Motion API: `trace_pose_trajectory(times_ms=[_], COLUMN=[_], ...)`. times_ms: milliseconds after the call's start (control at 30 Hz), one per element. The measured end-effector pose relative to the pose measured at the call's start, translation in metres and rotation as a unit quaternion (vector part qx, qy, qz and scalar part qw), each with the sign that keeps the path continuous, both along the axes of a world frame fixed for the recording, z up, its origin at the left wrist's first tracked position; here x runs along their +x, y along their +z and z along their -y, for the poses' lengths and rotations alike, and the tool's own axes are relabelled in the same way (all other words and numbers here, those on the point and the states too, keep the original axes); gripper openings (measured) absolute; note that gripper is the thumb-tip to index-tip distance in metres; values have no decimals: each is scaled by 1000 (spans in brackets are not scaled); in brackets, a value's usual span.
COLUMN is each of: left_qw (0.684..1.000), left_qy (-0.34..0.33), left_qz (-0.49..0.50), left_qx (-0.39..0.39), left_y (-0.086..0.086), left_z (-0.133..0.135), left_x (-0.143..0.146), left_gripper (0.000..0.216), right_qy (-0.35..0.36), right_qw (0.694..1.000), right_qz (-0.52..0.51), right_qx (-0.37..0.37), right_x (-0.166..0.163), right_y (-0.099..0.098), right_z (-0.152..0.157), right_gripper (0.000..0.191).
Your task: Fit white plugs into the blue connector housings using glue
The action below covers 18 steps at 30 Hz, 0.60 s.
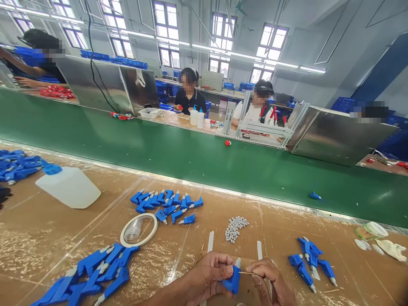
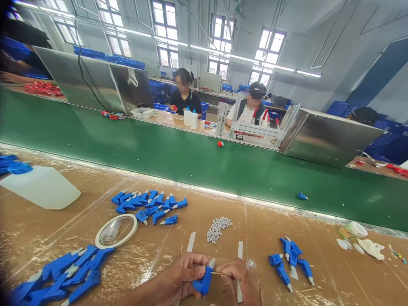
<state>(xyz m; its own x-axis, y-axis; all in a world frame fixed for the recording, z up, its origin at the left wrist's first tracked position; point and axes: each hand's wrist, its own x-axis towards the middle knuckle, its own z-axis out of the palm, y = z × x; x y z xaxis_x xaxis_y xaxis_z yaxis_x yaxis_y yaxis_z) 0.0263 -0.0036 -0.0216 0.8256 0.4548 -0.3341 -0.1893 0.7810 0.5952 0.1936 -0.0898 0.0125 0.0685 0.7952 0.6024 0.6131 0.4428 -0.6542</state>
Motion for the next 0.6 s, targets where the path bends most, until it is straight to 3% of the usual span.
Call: trace_pose_trajectory(times_ms=[600], left_qw=[1000], left_qy=[-1], left_qz=[15], left_qx=[1], left_y=[-11], left_z=[0], left_x=[-2], left_gripper=[42], right_qy=[0], right_qw=[998], right_qz=[10], right_qx=[-59], right_x=[4], right_y=[-10], right_z=[4], right_gripper=[17])
